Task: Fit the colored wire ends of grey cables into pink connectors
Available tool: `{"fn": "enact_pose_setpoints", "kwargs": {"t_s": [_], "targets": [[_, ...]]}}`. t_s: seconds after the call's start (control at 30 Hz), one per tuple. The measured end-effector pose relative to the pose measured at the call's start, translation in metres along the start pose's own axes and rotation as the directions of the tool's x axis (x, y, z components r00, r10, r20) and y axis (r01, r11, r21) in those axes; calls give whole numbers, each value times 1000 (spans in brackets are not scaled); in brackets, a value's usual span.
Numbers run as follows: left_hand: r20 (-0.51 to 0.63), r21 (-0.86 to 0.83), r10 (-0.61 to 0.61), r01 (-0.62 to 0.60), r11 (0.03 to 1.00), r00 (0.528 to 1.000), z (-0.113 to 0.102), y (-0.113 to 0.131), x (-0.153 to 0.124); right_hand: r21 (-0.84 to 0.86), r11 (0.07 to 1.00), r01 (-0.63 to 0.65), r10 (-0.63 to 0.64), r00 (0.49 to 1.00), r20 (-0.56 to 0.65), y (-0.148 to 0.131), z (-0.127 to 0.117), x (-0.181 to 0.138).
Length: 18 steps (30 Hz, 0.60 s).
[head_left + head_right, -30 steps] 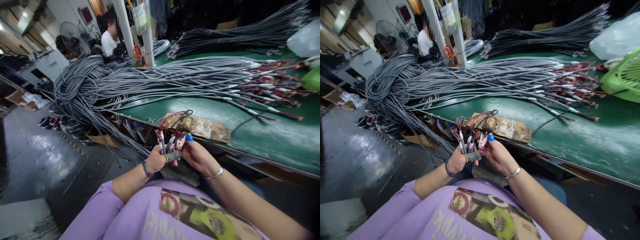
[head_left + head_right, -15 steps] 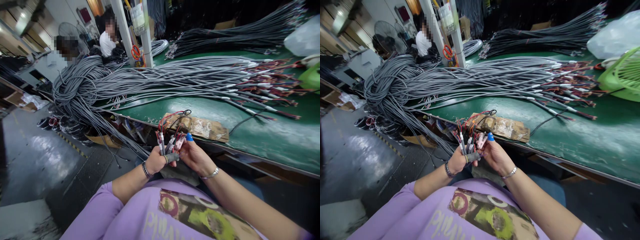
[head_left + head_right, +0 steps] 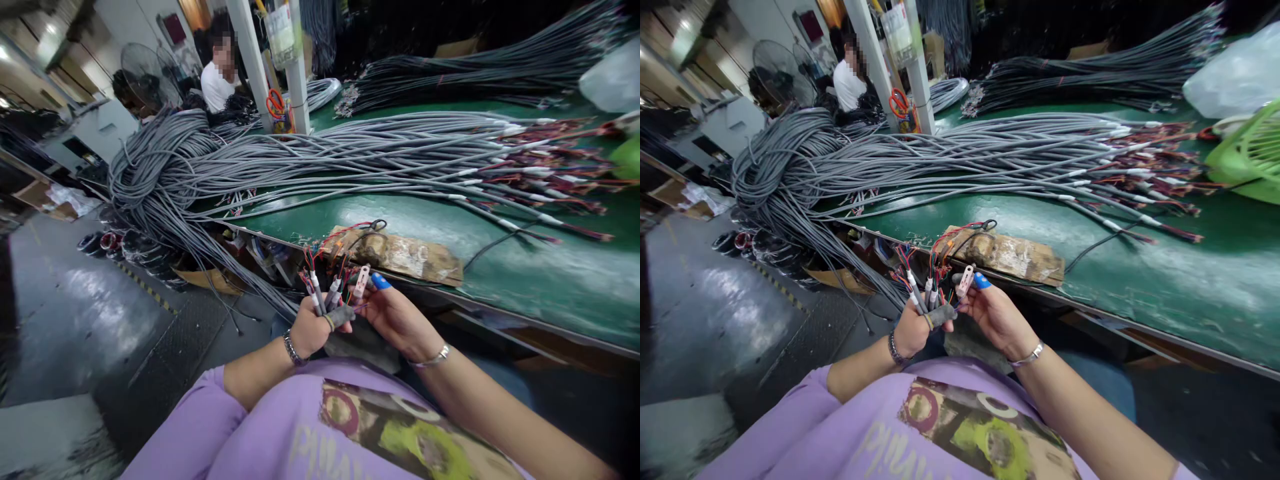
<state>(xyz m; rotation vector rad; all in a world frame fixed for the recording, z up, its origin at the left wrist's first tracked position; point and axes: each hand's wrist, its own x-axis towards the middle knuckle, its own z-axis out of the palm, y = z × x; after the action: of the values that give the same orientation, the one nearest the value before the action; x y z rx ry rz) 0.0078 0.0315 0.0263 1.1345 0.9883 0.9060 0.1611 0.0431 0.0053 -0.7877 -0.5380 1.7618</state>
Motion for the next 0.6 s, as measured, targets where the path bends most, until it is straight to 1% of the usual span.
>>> {"fn": "enact_pose_setpoints", "kwargs": {"t_s": [0.1, 0.2, 0.27, 0.33, 0.4, 0.47, 0.53, 0.6], "targets": [[2, 18, 19, -19, 1000, 1000, 2, 0, 3, -75, 995, 73, -78, 995, -60, 3, -2, 0], [8, 29, 23, -24, 999, 1000, 3, -4, 5, -237, 952, 193, -237, 955, -176, 7, -7, 2], [15, 21, 22, -23, 1000, 1000, 3, -6, 5, -302, 926, 227, -294, 935, -200, 9, -10, 3], [32, 21, 21, -21, 1000, 999, 3, -7, 6, -279, 937, 211, -261, 953, -154, 10, -11, 5], [51, 40, 27, -29, 999, 998, 3, -7, 7, -203, 965, 164, -182, 980, -74, 10, -9, 7], [59, 55, 34, -37, 998, 998, 3, -7, 8, -120, 986, 115, -117, 993, -10, 9, -5, 8], [58, 51, 30, -33, 998, 998, 4, -6, 9, -52, 995, 88, -87, 996, 18, 8, -3, 10], [55, 43, 19, -22, 999, 998, 5, -5, 9, -2, 997, 75, -75, 997, 20, 7, -2, 11]]}}
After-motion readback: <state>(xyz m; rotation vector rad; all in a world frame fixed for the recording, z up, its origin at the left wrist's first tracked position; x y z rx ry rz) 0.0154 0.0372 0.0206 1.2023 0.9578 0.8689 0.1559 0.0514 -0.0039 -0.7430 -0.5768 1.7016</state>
